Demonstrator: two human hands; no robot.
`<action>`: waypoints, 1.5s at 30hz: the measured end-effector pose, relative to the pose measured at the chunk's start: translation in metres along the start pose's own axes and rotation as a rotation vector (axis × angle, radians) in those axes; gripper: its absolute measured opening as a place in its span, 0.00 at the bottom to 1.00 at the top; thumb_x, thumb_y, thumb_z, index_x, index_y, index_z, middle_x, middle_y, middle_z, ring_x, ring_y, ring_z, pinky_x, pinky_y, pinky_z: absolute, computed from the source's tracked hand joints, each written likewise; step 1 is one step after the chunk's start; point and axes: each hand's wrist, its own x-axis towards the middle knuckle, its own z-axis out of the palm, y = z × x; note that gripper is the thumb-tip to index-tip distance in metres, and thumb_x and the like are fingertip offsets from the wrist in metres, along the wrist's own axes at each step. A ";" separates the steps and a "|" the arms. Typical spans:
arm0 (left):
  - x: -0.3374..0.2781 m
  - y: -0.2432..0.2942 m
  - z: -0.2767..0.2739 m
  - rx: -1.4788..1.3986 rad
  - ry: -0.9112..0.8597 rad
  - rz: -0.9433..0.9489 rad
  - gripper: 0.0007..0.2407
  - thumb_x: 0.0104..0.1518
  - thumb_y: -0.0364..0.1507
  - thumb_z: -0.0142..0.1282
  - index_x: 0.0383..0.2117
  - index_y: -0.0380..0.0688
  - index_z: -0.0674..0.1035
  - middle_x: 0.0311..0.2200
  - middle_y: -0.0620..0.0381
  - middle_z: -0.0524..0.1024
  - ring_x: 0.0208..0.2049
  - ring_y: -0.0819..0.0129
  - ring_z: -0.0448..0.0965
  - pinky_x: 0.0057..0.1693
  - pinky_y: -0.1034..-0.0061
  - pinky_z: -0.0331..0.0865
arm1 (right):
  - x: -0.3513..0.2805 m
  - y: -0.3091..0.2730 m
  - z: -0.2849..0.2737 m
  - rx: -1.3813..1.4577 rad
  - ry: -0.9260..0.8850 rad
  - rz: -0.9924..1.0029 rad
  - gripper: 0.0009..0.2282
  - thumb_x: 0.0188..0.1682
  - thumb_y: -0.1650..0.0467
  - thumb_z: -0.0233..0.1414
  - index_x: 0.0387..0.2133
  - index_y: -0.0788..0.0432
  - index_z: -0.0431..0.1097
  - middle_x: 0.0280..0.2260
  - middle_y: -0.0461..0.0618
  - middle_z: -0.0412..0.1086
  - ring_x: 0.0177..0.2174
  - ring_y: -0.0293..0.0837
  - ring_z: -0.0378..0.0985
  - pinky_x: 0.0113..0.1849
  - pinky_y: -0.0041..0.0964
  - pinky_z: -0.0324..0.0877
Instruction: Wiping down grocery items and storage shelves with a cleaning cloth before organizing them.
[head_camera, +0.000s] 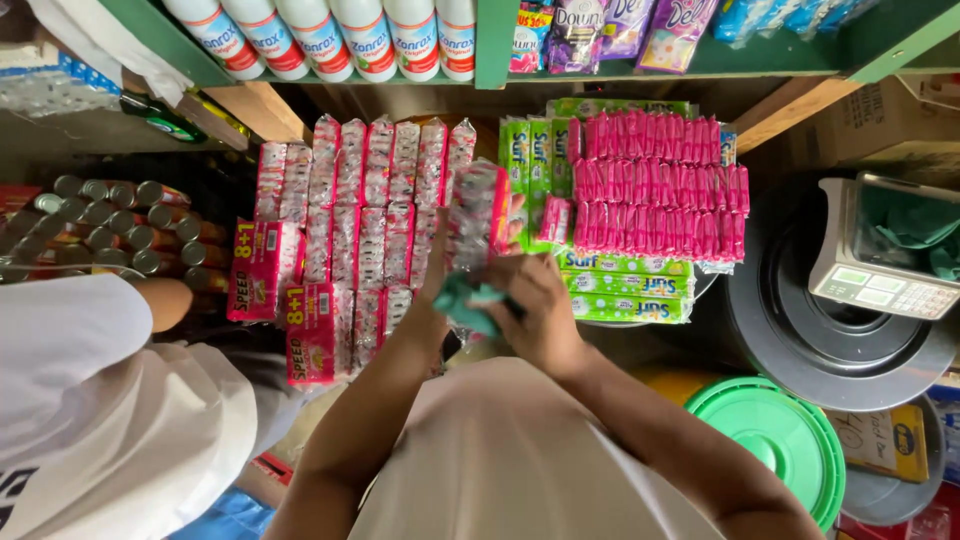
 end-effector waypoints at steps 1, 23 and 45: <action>-0.001 0.003 0.005 0.053 0.006 0.026 0.28 0.65 0.49 0.44 0.65 0.41 0.68 0.57 0.53 0.75 0.52 0.65 0.78 0.59 0.65 0.73 | -0.003 -0.003 -0.004 0.013 -0.031 -0.057 0.14 0.40 0.74 0.66 0.40 0.60 0.75 0.41 0.51 0.73 0.42 0.51 0.74 0.46 0.47 0.64; -0.006 -0.015 -0.062 0.229 0.077 0.097 0.20 0.72 0.36 0.40 0.62 0.34 0.71 0.51 0.46 0.79 0.45 0.59 0.81 0.48 0.65 0.76 | -0.016 0.018 -0.008 -0.152 -0.138 -0.225 0.20 0.35 0.75 0.63 0.45 0.58 0.74 0.40 0.52 0.73 0.41 0.52 0.74 0.43 0.52 0.64; -0.038 -0.010 0.063 -0.168 -0.123 0.070 0.29 0.67 0.51 0.37 0.63 0.41 0.68 0.54 0.44 0.76 0.54 0.45 0.78 0.63 0.32 0.68 | 0.055 0.047 -0.003 -0.193 -0.101 -0.062 0.13 0.42 0.73 0.62 0.41 0.61 0.74 0.38 0.55 0.72 0.39 0.56 0.74 0.41 0.49 0.62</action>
